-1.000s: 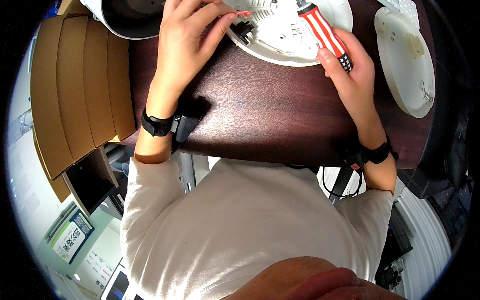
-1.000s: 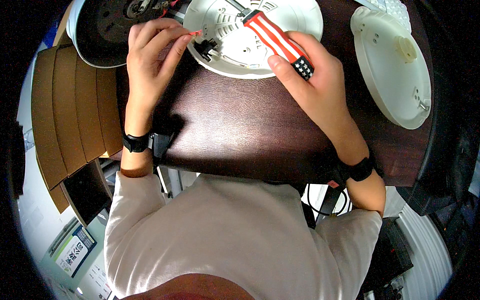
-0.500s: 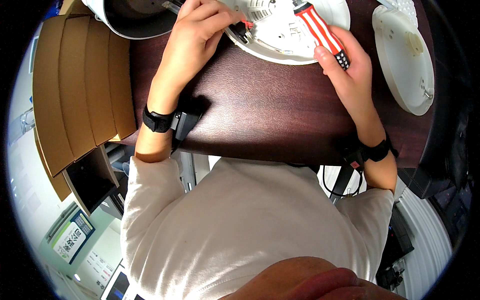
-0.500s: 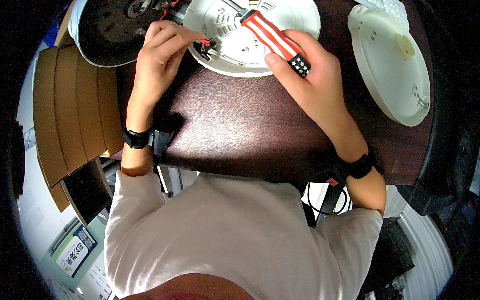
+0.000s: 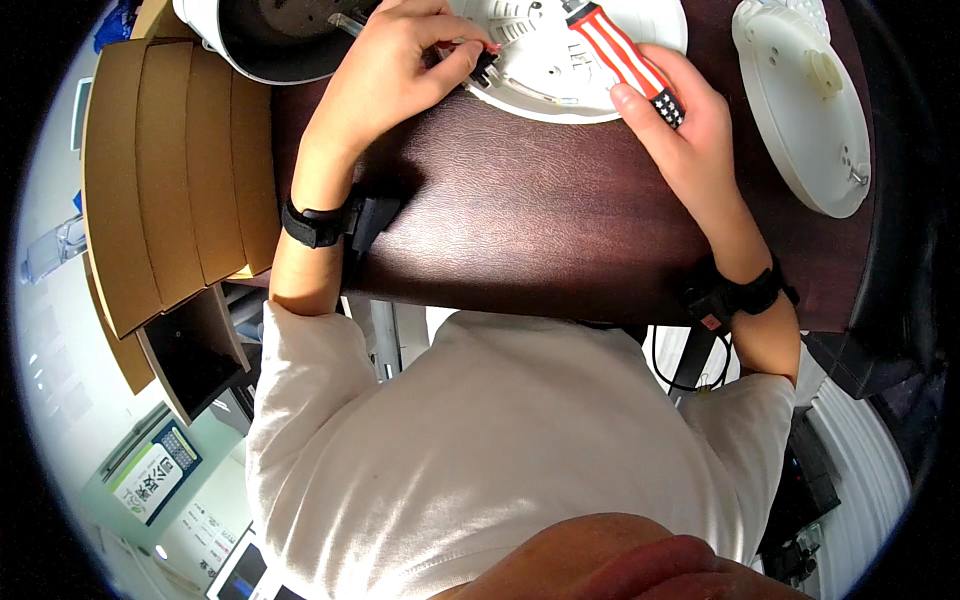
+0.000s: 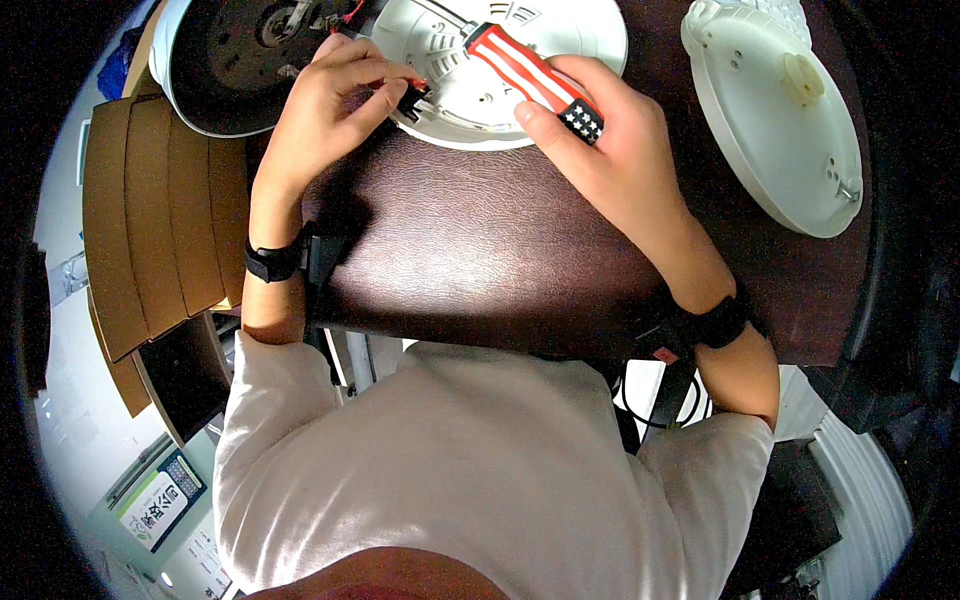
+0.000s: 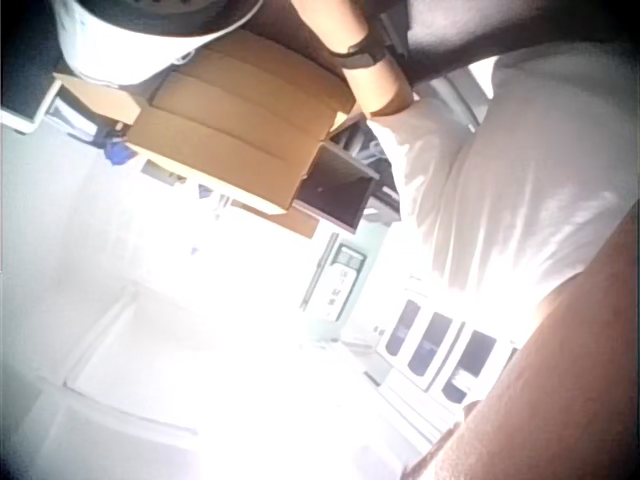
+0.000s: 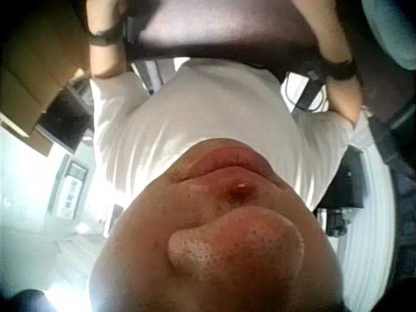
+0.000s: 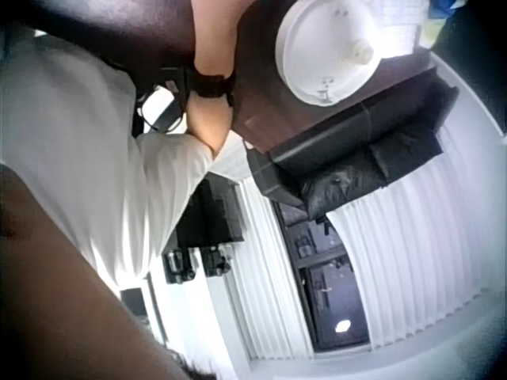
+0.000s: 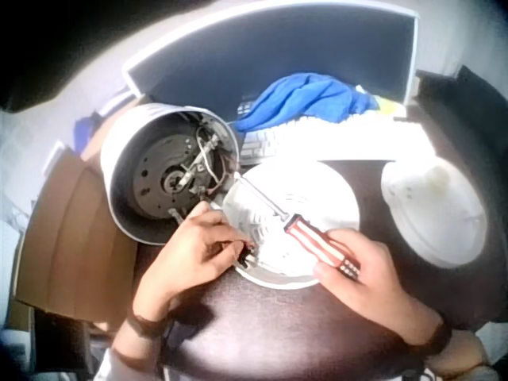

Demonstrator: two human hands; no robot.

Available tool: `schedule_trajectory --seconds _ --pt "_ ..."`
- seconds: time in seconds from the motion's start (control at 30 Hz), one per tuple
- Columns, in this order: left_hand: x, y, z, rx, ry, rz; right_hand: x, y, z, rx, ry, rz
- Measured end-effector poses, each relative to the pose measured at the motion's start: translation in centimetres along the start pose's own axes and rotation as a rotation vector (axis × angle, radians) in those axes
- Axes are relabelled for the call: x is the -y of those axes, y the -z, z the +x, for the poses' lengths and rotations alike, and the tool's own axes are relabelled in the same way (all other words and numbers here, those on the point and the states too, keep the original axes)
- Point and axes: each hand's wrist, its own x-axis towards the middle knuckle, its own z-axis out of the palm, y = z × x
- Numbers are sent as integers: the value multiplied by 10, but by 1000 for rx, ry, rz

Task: The person uses a screwdriver to tighten screws on the internal wiring of a disassembled white ceiling light fixture. They manipulate red and white wires and secure components within the fixture's housing on a wooden desk.

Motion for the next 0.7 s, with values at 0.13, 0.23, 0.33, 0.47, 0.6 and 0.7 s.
schedule_trajectory --seconds 0.13,0.23,0.33,0.47,0.6,0.7 --pt "-4 -1 3 -14 30 -35 -1 -1 0 -8 30 0" --pt "-3 -2 4 -23 5 9 2 0 1 1 27 1" --pt "-6 -1 4 -31 19 3 2 0 1 -3 33 -4" --pt "-4 -4 3 -59 16 6 1 0 1 -4 53 -14" --pt "-8 -3 7 -38 25 143 2 0 2 14 41 -12" --pt "-7 -4 8 -48 12 165 3 0 1 -3 46 -24"
